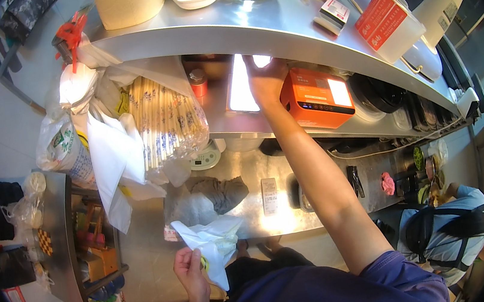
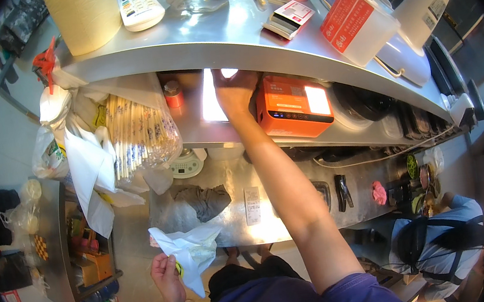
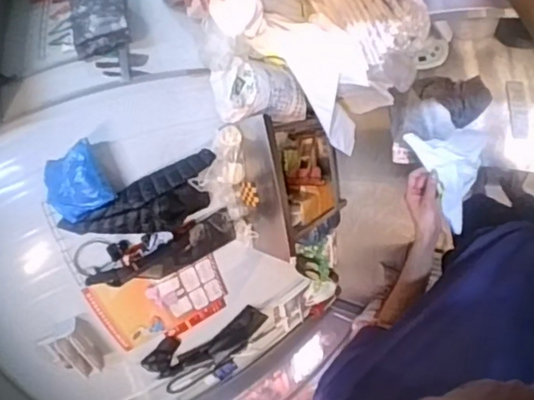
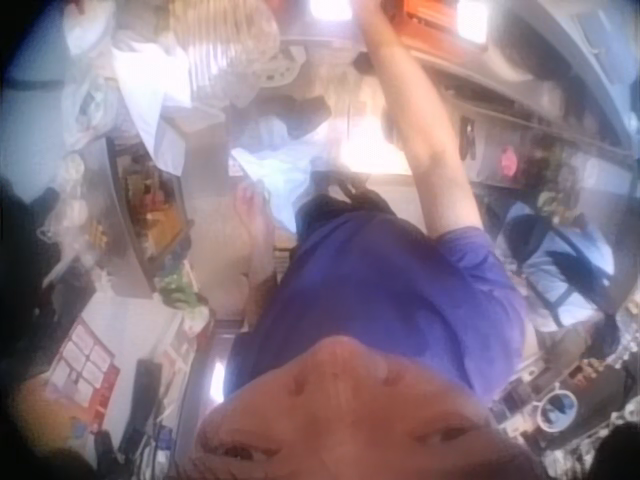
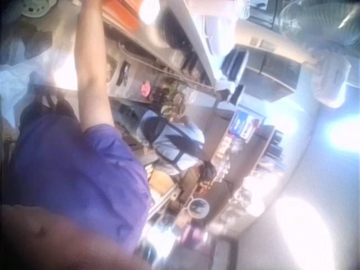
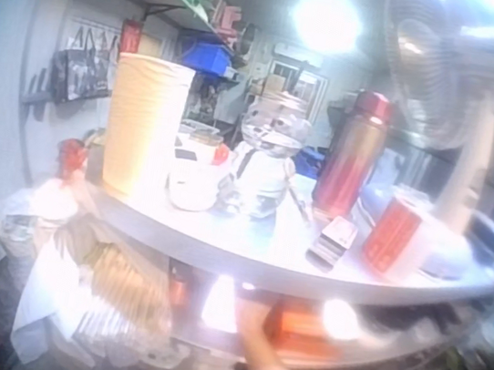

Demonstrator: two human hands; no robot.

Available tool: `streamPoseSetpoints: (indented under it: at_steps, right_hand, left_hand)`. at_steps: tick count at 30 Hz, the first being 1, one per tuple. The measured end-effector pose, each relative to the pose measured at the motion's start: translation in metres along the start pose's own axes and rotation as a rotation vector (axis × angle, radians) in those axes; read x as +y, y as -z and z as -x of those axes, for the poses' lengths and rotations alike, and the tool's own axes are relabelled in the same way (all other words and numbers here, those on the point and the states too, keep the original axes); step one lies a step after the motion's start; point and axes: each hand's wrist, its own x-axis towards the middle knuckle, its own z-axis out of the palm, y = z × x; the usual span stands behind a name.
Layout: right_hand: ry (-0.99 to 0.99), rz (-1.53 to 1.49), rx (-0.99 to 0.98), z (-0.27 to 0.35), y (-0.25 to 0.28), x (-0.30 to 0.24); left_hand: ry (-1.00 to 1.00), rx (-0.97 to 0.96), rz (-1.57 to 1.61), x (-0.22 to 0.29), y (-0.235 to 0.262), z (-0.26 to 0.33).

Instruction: The person assembles bento-style meal boxes by scooping rice and various toppings from a refrigerated display into black containers. They then place the filled containers into plastic bags, add chopsticks, and seal the bags for takeaway.

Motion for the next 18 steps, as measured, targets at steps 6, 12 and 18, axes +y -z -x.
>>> streamPoseSetpoints:
  at_steps: [6, 12, 18]
  right_hand:
    - [-0.014, -0.132, 0.112, 0.004, 0.003, -0.001]
    - [0.019, -0.208, -0.537, 0.113, 0.079, -0.062]
    - [-0.693, -0.518, -1.448, 0.282, 0.124, -0.077]
  left_hand:
    - [-0.001, 0.018, -0.017, -0.002, -0.006, 0.000]
    - [-0.008, 0.046, 0.022, 0.006, -0.013, -0.002]
    - [-0.069, 0.000, -0.069, -0.003, -0.019, -0.013]
